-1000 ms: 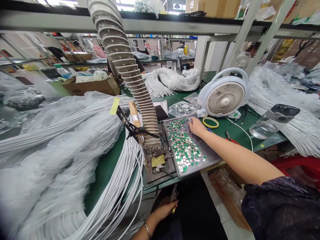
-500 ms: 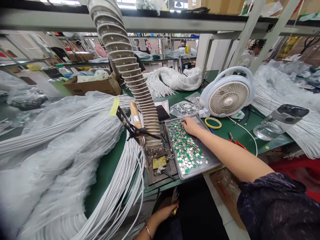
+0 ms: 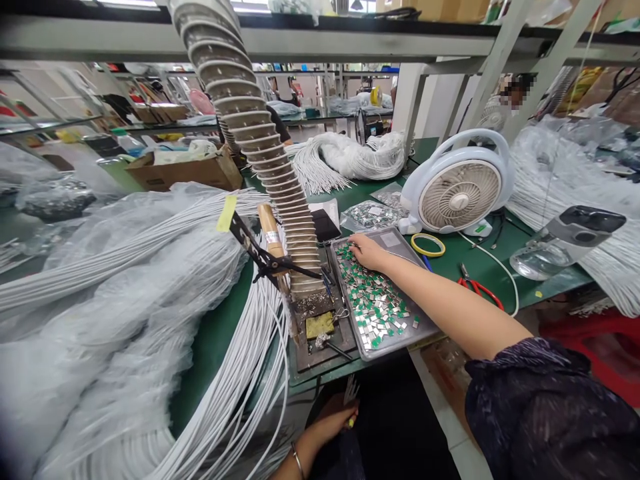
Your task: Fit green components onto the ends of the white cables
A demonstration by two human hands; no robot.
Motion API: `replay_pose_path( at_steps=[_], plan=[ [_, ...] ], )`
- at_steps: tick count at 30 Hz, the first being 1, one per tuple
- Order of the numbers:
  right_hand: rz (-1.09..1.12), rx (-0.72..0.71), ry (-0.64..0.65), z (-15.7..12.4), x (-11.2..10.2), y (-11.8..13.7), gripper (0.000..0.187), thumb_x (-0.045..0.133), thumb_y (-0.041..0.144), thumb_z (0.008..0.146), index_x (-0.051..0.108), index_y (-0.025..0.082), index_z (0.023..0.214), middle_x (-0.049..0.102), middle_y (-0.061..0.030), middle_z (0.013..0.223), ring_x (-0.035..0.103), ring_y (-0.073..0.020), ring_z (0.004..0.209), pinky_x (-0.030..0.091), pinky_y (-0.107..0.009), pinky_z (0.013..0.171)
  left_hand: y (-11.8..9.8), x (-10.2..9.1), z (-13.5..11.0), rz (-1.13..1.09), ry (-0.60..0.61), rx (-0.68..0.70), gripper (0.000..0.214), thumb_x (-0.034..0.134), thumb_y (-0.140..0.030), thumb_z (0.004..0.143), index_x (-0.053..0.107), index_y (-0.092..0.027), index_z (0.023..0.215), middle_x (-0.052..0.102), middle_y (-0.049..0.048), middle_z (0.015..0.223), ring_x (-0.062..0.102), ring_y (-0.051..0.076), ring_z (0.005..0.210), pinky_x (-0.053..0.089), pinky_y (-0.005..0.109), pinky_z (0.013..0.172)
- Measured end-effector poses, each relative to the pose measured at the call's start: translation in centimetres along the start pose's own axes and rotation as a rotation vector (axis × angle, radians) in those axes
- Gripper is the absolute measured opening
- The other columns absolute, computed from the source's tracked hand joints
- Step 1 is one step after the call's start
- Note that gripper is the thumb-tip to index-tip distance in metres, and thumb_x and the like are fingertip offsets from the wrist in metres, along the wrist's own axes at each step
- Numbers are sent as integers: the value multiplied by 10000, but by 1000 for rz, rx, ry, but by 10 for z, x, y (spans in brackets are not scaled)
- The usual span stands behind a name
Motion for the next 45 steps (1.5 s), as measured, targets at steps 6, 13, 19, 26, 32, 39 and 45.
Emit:
replay_pose_path(
  at_steps=[6, 13, 19, 26, 32, 39, 45],
  plan=[
    [15, -106, 55, -1, 5, 6, 255, 442, 152, 861, 598, 132, 1061, 629, -109, 1118, 561, -207, 1081, 410, -367, 985, 8, -2, 6, 119, 25, -264, 303, 495, -357, 881, 575, -127, 1061, 618, 71, 1019, 611, 184, 869, 516, 385, 760],
    [43, -154, 51, 10, 9, 8, 253, 480, 155, 850, 601, 139, 1072, 618, -111, 1151, 559, -209, 1089, 417, -374, 980, 7, -2, 4, 160, 32, -306, 321, 526, -341, 866, 548, -145, 1120, 592, 78, 1104, 598, 199, 932, 512, 401, 786],
    [64, -219, 65, 20, 14, 13, 215, 513, 160, 842, 623, 180, 1026, 638, -89, 1095, 564, -214, 1059, 423, -396, 961, 5, -1, 3, 180, 39, -305, 331, 528, -325, 867, 533, -153, 1149, 574, 89, 1146, 588, 206, 965, 507, 416, 806],
    [71, -299, 121, 8, 13, 20, 160, 494, 171, 846, 633, 150, 922, 644, -103, 971, 584, -211, 950, 459, -385, 889, 5, 0, 3, 204, 39, -274, 326, 526, -334, 866, 543, -147, 1133, 583, 81, 1125, 593, 208, 951, 510, 409, 796],
    [68, -406, 198, -24, -1, 23, 177, 484, 209, 846, 625, 161, 942, 626, -104, 981, 572, -211, 957, 456, -387, 899, 1, -4, 1, 232, 11, -175, 253, 483, -334, 886, 627, -132, 938, 652, 60, 933, 612, 172, 860, 485, 354, 787],
    [77, -465, 249, -59, -12, 29, 211, 439, 216, 864, 610, 153, 969, 612, -131, 1019, 560, -221, 981, 452, -406, 904, 2, -4, 0, 256, 0, -141, 272, 498, -347, 879, 602, -131, 1009, 636, 66, 983, 610, 176, 869, 496, 371, 782],
    [99, -469, 282, -88, -20, 27, 231, 420, 234, 874, 604, 143, 978, 608, -148, 1018, 560, -221, 982, 457, -399, 896, 13, -4, 2, 237, 11, -162, 327, 525, -325, 868, 536, -155, 1146, 574, 87, 1147, 588, 207, 967, 507, 415, 807]
  ],
)
Point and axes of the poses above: each hand's wrist, its own z-axis towards the middle knuckle, its own x-axis out of the palm, y = z × x, the point moved 2 cm from there along z, towards the middle knuckle
